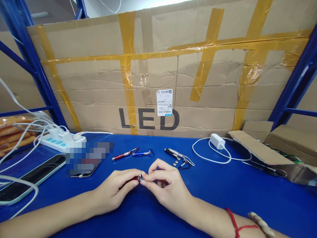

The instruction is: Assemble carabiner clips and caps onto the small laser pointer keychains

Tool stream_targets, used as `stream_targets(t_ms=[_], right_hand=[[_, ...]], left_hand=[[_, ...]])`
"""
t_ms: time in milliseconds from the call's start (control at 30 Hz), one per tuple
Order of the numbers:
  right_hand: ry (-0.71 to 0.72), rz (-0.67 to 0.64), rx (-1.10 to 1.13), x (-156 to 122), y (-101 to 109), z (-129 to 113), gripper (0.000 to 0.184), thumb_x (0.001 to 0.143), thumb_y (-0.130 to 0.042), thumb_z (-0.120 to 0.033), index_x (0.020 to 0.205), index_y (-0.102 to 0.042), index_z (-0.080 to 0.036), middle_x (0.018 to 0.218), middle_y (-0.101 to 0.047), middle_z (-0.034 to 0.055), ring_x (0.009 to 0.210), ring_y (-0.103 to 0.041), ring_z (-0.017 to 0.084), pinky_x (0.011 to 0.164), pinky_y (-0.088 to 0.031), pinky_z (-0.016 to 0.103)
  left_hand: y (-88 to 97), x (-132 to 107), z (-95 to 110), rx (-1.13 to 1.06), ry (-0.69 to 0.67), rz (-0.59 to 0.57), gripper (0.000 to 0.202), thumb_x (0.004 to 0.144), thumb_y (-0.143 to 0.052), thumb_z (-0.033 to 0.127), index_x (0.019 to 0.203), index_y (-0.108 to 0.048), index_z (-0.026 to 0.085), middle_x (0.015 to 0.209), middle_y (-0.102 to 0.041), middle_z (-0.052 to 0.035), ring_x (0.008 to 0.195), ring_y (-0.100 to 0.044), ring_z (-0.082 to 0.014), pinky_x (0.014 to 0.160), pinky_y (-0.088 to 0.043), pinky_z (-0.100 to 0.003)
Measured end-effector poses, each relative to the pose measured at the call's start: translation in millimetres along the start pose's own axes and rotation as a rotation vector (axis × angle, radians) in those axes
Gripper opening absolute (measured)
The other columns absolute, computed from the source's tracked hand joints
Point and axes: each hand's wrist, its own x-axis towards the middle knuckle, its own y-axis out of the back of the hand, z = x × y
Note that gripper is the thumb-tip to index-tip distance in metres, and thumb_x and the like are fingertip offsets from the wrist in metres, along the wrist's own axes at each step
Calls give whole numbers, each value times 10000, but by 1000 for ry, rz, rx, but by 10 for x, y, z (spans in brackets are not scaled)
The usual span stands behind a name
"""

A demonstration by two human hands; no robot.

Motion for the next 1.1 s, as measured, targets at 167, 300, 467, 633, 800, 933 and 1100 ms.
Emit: stream_targets(t_ms=[167, 300, 467, 633, 800, 933, 1100], right_hand=[[-23, -6, 3, -5, 8, -29, 123, 788, -587, -172, 725, -668, -103, 729, -503, 32, 414, -343, 9, 345, -305, 146], [-26, 8, -5, 8, 16, -48, 127, 791, -576, -168, 744, -670, -97, 750, -494, 36, 413, -346, 2, 339, -315, 134], [-38, 16, -25, 6, 15, -23, 142, 794, -579, -179, 717, -672, -104, 748, -493, 33, 412, -345, 2, 346, -311, 140], [-38, 20, -53, 20, 18, 25, 126, 781, -612, -182, 685, -675, -130, 733, -500, 25, 452, -377, 23, 394, -332, 156], [-38, 18, -43, 18, 9, 37, 152, 785, -613, -187, 649, -662, -139, 720, -491, 19, 465, -379, 32, 406, -329, 165], [-4, -6, -76, -2, 8, 29, 142, 792, -607, -175, 668, -667, -139, 735, -505, 26, 480, -386, 37, 421, -336, 171], [84, -34, -84, -11, 22, 23, 134, 814, -566, -135, 734, -673, -135, 750, -515, 38, 498, -407, 46, 424, -341, 175]], left_hand=[[-21, 25, -5, -2, 24, 30, 242, 932, -346, 180, 1081, -534, 214, 1040, -625, -10, 944, -575, -114, 836, -414, -196], [-39, 29, -11, 55, 64, 32, 226, 937, -334, 203, 1055, -526, 182, 1013, -613, -35, 936, -555, -145, 832, -407, -236], [-30, 40, -30, 62, 91, -13, 237, 949, -304, 229, 1026, -522, 177, 938, -587, -36, 866, -528, -151, 784, -404, -252], [-19, 32, -37, 52, 117, -33, 225, 949, -303, 232, 988, -520, 187, 889, -565, -21, 828, -516, -142, 758, -397, -245], [-26, 10, -42, 60, 139, -57, 237, 945, -299, 245, 967, -526, 180, 894, -575, -36, 815, -521, -156, 750, -408, -265], [-36, 11, -56, 54, 91, -15, 226, 942, -317, 234, 980, -534, 183, 931, -605, -38, 848, -544, -154, 769, -415, -254], [-37, 10, -53, 59, 24, 42, 214, 934, -337, 213, 989, -541, 178, 925, -631, -40, 845, -574, -149, 764, -428, -232]])
